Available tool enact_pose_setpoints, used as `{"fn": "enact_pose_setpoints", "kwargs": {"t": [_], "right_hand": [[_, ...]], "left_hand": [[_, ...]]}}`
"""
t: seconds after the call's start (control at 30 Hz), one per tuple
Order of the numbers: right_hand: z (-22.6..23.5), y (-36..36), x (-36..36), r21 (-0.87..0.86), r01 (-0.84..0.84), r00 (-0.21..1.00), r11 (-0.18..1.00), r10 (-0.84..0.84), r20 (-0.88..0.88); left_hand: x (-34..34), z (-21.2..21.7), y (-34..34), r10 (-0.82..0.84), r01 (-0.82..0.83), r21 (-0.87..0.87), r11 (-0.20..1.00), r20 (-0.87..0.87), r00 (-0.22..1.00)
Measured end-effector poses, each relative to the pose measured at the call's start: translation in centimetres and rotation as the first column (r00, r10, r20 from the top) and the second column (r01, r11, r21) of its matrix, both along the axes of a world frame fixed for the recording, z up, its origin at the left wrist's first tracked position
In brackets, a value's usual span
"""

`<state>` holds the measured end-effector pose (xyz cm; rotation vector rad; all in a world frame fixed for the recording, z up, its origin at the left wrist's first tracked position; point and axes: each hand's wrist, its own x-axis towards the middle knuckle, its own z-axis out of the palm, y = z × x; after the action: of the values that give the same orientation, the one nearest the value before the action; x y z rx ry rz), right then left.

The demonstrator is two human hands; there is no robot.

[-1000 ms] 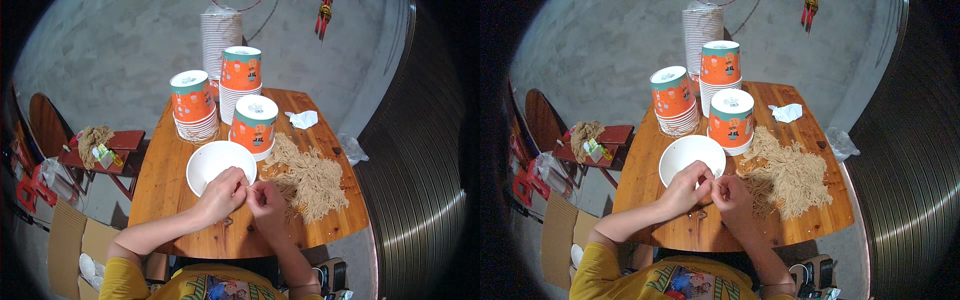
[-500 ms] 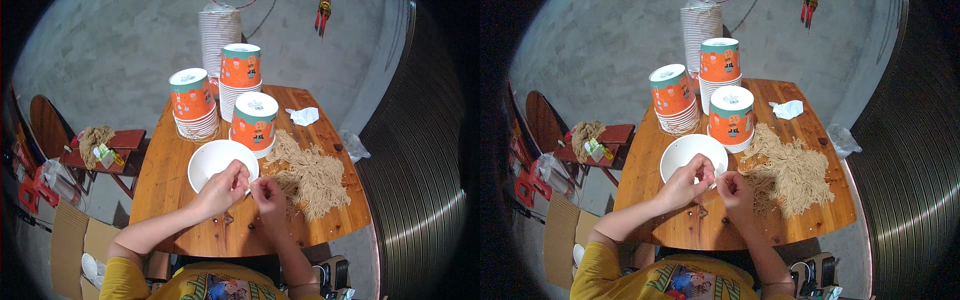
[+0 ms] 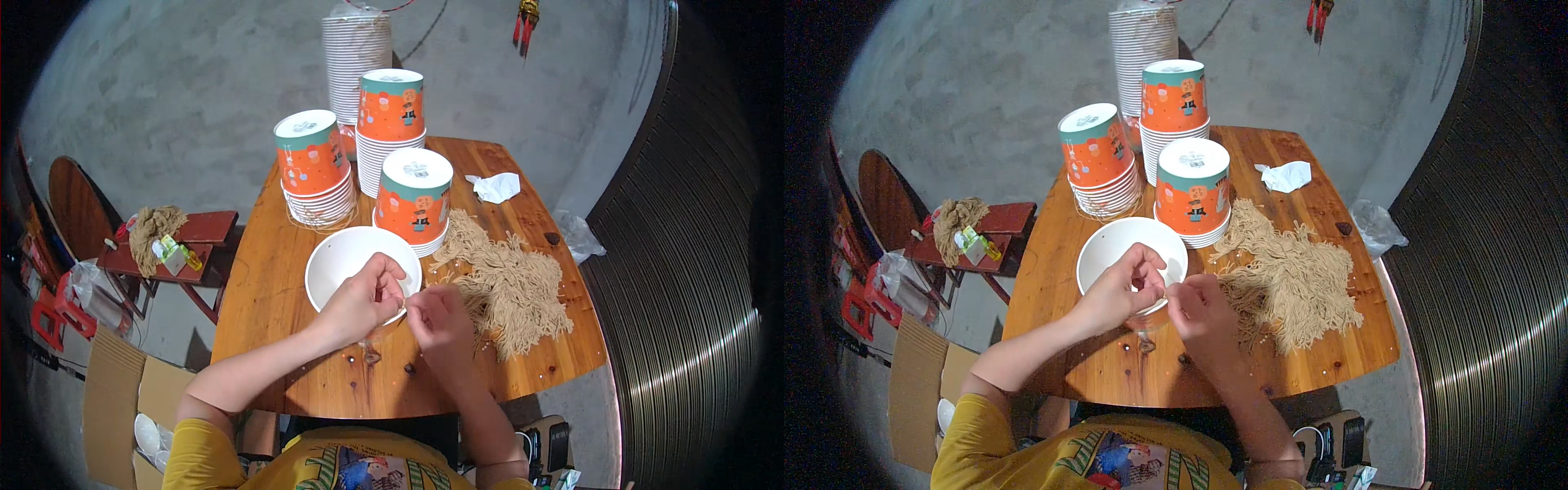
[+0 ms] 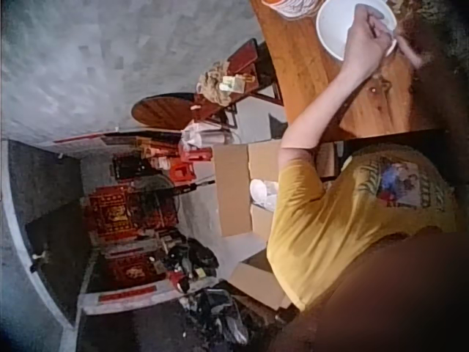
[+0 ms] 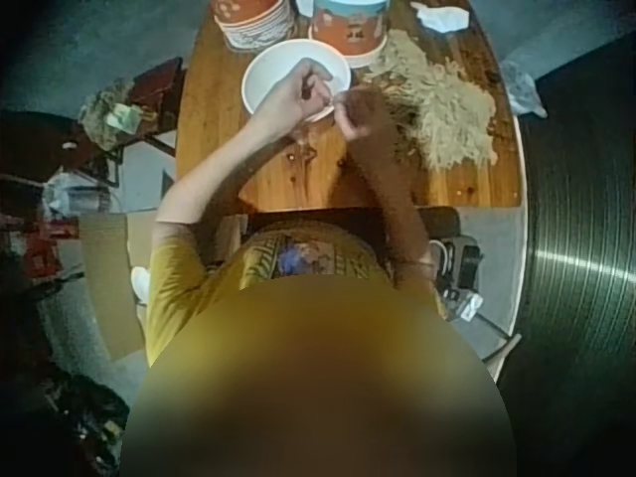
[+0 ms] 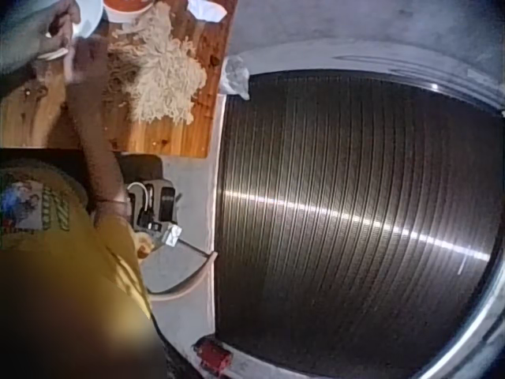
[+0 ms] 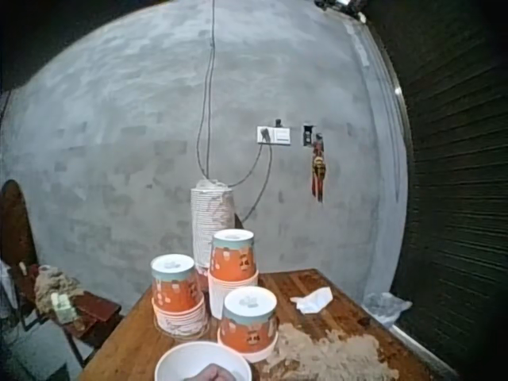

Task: Placing bundles of brown fibrous material into paper cups at a table.

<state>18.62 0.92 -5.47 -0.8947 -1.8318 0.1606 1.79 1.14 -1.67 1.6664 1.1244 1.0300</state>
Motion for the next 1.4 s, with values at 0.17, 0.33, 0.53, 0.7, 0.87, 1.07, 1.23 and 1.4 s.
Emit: {"fn": "enact_pose_setpoints", "kwargs": {"t": [0.17,0.33,0.53,0.7,0.87,1.07,1.23,1.4], "right_hand": [[0.7,0.3,0.6,0.121,0.015,0.99,0.993,-0.032,0.137],[1.5,0.6,1.2,0.19,-0.047,0.968,0.981,-0.001,0.25],[1.9,0.8,1.3,0.274,-0.049,0.929,0.961,-0.057,0.367],[1.6,1.0,0.7,0.078,-0.079,0.967,0.994,0.057,0.249],[1.7,1.1,0.3,-0.289,-0.198,0.98,0.936,0.19,-0.054],[1.6,2.0,0.8,-0.576,-0.323,0.941,0.751,0.189,-0.281],[2.1,3.3,1.8,-0.693,-0.458,0.886,0.557,0.226,-0.405],[3.4,3.2,2.4,-0.817,-0.528,0.849,0.231,0.158,-0.504]], "left_hand": [[0.1,0.4,-0.1,0.006,-0.006,-0.022,1.0,-0.007,1.0],[0.3,1.8,-0.7,0.037,-0.041,-0.128,0.991,-0.038,0.999],[0.2,0.7,-0.5,0.01,-0.013,-0.088,0.996,-0.036,0.999],[0.1,0.3,-0.6,-0.082,0.082,-0.002,0.997,-0.072,0.994],[0.2,-0.1,-0.6,-0.076,0.087,0.11,0.99,-0.1,0.992],[0.7,0.3,-0.9,-0.031,0.059,0.192,0.98,-0.144,0.989],[0.9,0.2,-0.9,0.011,0.068,0.338,0.939,-0.227,0.974],[0.8,0.4,-1.0,0.022,0.072,0.35,0.934,-0.257,0.966]]}}
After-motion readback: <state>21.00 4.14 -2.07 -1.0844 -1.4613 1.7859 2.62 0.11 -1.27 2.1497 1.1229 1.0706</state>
